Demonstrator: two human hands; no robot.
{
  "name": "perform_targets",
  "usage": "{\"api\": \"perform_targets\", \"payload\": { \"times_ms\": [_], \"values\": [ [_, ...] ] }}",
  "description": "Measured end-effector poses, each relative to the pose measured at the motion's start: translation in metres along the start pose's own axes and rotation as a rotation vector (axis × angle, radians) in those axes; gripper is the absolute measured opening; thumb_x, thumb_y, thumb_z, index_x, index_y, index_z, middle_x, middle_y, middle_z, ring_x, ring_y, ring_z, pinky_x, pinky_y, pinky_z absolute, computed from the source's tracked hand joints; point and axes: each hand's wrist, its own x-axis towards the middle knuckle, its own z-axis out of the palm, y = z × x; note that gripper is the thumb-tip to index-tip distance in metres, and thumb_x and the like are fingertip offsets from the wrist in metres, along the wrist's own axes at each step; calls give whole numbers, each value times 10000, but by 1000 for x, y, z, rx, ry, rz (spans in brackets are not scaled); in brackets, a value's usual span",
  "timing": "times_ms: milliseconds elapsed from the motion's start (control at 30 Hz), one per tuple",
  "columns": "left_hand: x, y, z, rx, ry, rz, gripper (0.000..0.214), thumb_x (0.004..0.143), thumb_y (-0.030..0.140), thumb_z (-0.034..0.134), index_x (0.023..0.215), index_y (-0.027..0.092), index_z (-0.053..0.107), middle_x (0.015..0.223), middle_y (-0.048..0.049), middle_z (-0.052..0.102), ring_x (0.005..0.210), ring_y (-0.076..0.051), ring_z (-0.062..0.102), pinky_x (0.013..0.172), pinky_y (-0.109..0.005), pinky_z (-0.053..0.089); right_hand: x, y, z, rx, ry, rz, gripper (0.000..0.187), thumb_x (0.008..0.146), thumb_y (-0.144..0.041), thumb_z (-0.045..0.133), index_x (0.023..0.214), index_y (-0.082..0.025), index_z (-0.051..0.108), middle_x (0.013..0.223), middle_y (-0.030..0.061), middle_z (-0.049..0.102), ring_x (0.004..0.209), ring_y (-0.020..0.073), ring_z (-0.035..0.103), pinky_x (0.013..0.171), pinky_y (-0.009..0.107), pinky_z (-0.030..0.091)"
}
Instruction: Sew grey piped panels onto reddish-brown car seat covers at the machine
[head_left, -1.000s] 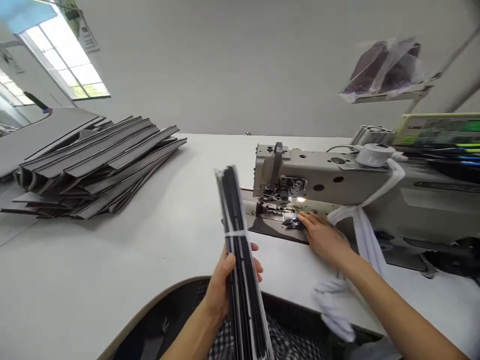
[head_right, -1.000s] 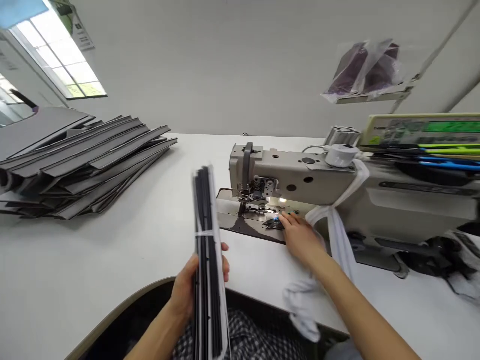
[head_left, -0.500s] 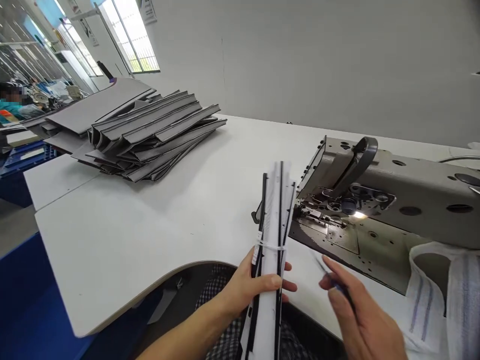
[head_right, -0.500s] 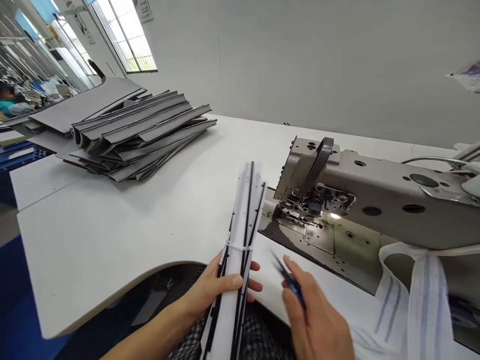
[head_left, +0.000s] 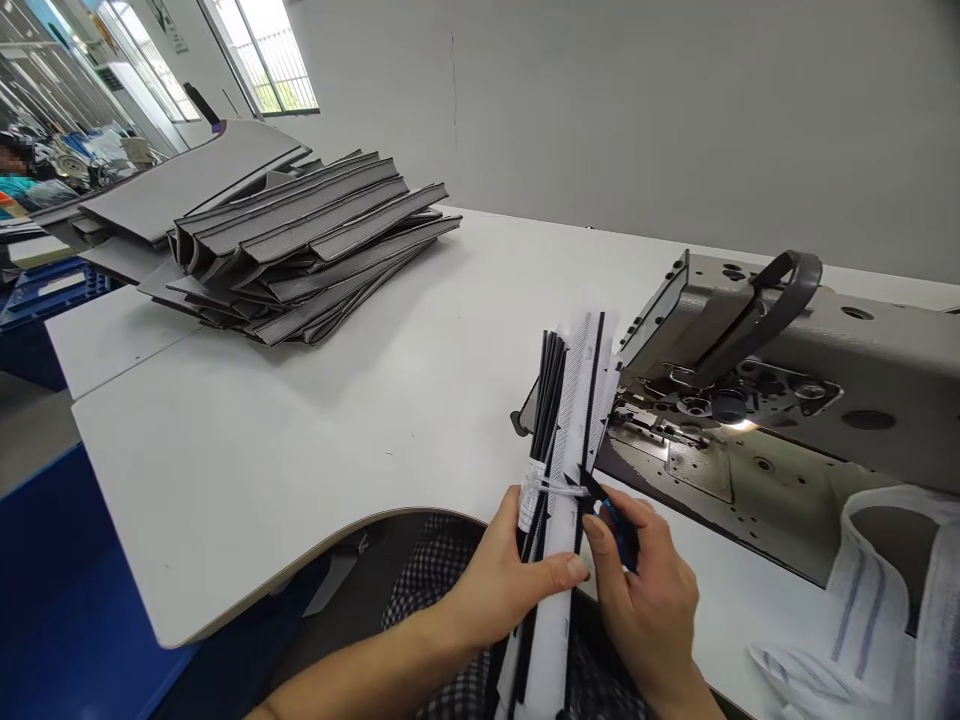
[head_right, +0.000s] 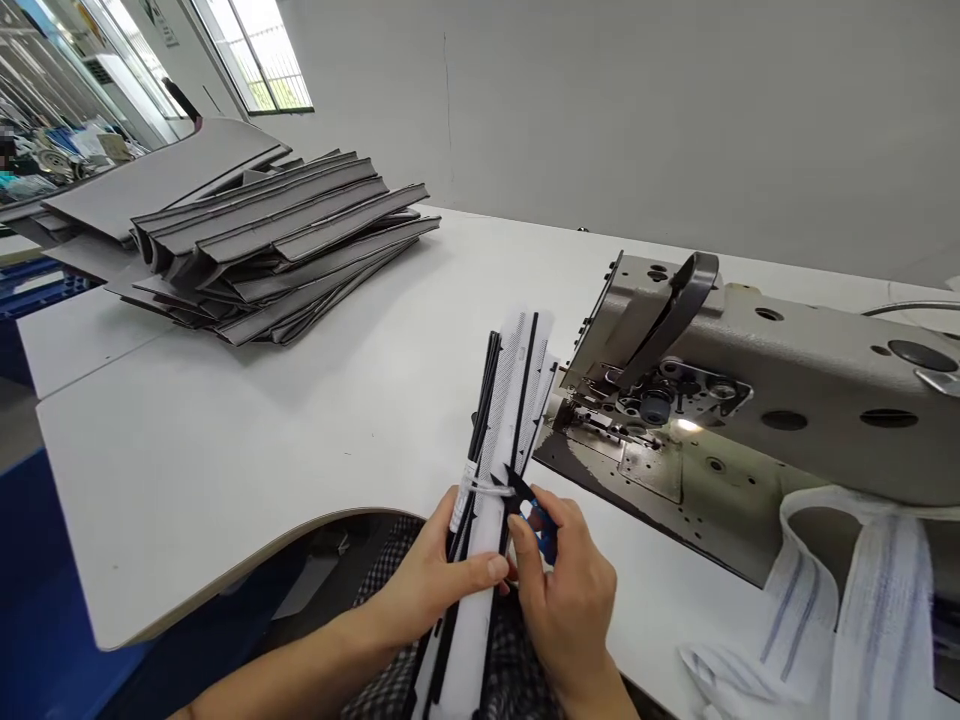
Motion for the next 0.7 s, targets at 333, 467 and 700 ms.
{"api": "perform_targets", "payload": {
  "times_ms": [333,467,700],
  "values": [
    [10,-2,-12,-22,179,5,573,710,443,858,1100,174,536,1025,-80,659,852,-204,680,735,-325,574,0,54,-30,-147,-11,184,473,942,-601,465,1153,-200,602,1156,149,647,1139,359,588,982,534,453],
    [14,-8,2,-45,211,99,563,781,416,810,1219,218,517,1233,-102,624,1086,-246,654,930,-373,541,-11,31,-22,175,-269,205,640,860,-486,643,1420,-265,426,1422,122,518,1276,307,537,1046,485,464],
    [31,21,3,399,40,395,432,882,575,632,1119,216,599,1007,-55,643,921,-206,584,865,-316,474,-4,-7,-8,720,-670,587,747,699,-432,749,1350,-187,478,1007,77,708,866,258,678,726,365,574]
  ]
}}
